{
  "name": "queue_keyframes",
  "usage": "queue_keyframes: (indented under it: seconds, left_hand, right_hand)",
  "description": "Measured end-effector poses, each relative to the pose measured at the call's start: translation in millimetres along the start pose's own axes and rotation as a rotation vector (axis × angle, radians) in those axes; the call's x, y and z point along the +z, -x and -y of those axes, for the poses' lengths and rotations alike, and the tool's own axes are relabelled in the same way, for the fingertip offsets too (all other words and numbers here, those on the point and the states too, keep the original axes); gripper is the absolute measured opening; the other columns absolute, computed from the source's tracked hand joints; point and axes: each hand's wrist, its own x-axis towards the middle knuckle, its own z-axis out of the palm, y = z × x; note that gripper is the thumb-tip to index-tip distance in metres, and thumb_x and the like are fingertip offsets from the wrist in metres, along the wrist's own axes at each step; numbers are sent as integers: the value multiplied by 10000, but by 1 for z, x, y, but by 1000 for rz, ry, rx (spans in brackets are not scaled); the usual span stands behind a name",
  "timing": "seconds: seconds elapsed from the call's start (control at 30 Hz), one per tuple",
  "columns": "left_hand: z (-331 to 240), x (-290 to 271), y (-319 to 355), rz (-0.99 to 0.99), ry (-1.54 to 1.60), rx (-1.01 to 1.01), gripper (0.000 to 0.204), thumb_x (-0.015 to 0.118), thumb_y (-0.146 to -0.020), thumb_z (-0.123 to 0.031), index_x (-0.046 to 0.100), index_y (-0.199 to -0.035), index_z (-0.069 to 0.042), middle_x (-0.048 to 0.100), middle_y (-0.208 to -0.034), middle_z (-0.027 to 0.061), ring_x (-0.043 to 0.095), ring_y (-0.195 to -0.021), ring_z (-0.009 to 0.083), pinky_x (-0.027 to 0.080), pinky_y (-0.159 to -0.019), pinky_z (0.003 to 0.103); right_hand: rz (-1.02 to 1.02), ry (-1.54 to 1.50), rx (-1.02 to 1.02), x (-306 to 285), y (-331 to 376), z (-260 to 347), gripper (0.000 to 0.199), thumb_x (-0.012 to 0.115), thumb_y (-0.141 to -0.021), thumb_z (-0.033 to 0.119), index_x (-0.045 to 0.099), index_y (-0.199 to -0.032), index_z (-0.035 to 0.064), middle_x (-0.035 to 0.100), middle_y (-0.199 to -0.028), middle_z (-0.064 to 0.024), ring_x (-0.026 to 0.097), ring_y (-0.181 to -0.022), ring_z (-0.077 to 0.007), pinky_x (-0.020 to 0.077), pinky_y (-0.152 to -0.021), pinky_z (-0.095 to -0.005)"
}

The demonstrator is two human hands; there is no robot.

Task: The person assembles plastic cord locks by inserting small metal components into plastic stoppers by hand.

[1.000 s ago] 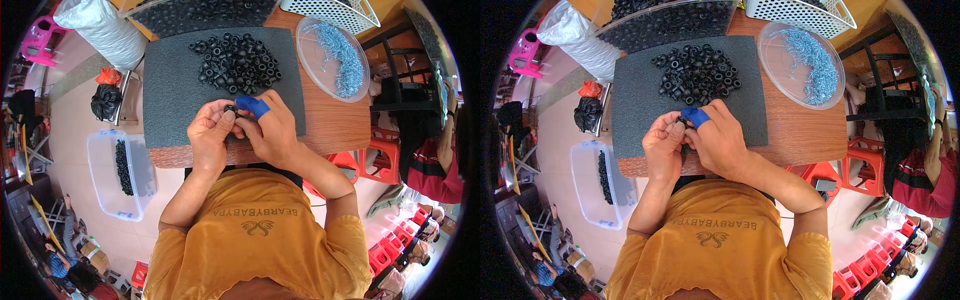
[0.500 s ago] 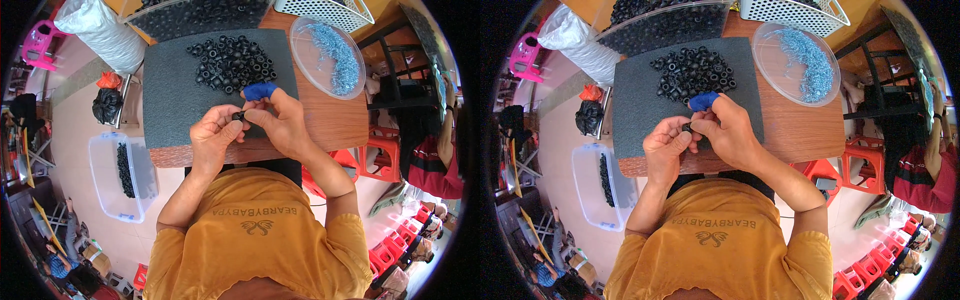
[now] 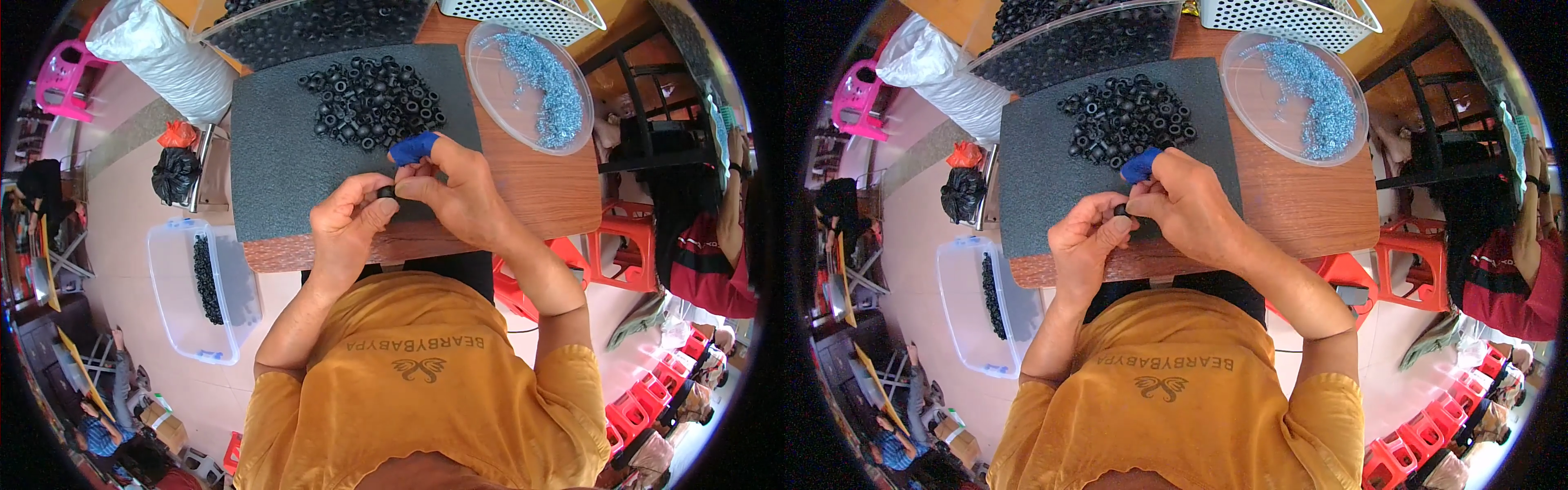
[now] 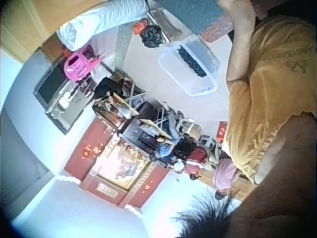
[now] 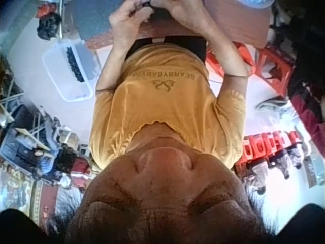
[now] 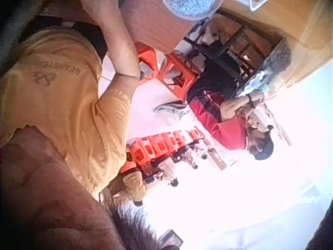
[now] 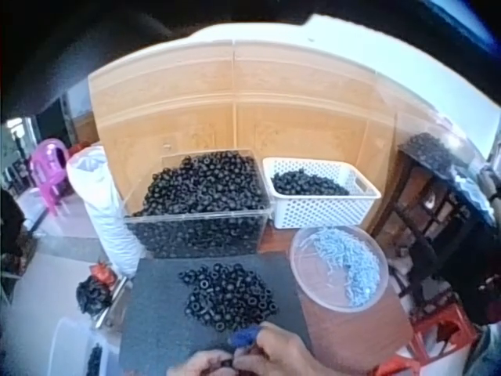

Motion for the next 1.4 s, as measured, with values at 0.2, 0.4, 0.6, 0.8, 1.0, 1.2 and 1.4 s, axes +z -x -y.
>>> queue_keyframes:
  seconds: [0.2, 0.4, 0.6, 0.8, 1.0, 1.2, 1.4]
  left_hand:
    - [1, -2, -5, 7, 283, -172, 216, 647, -832, -50, 593, -1010, 59, 642, -792, 104, 575, -630, 113, 469, -537, 214]
    - [0, -1, -3, 11, 297, -186, 214, 643, -853, -89, 603, -1030, 25, 644, -785, 72, 559, -630, 74, 454, -535, 186]
    - [0, 1, -1, -30, 226, -129, 217, 632, -868, -105, 600, -1036, 28, 646, -796, 72, 562, -638, 76, 458, -543, 186]
    - [-2, 3, -4, 1, 282, -165, 208, 604, -886, -97, 592, -1051, 29, 638, -807, 69, 548, -634, 72, 458, -544, 187]
    - [0, 5, -3, 17, 283, -159, 201, 594, -890, -89, 590, -1059, 20, 636, -807, 71, 546, -633, 71, 466, -542, 187]
    - [-1, 7, -3, 8, 284, -195, 171, 592, -886, -76, 589, -1024, 25, 646, -806, 87, 559, -624, 78, 476, -523, 189]
    - [-8, 7, -5, -1, 412, -289, 120, 580, -877, -68, 594, -919, 43, 643, -745, 114, 573, -565, 112, 483, -518, 215]
  right_hand:
    - [-94, -170, 42, 9, 5, -6, 204, 678, -748, 31, 598, -933, -6, 571, -794, -78, 580, -708, -135, 466, -624, -272]
    - [-111, -241, 86, 15, 8, -11, 244, 658, -773, -3, 597, -1009, -7, 593, -831, -54, 574, -763, -108, 471, -690, -245]
    - [-200, -186, 0, 19, 8, -13, 203, 679, -747, 8, 605, -936, 4, 555, -775, -64, 569, -699, -132, 459, -599, -257]
    - [-265, -14, -74, 18, 10, -5, 219, 696, -709, 26, 607, -909, 23, 555, -748, -78, 551, -648, -177, 444, -561, -288]
    - [-307, 112, -204, 18, 10, -8, 219, 684, -674, 14, 610, -880, 22, 555, -718, -98, 531, -640, -262, 435, -550, -344]
    - [-335, 318, -436, 20, 13, -10, 241, 656, -664, -8, 598, -898, -20, 553, -721, -114, 505, -637, -304, 418, -543, -384]
    - [-324, 327, -532, 21, 19, -10, 279, 670, -660, 2, 588, -923, -40, 577, -783, -135, 515, -660, -315, 437, -562, -381]
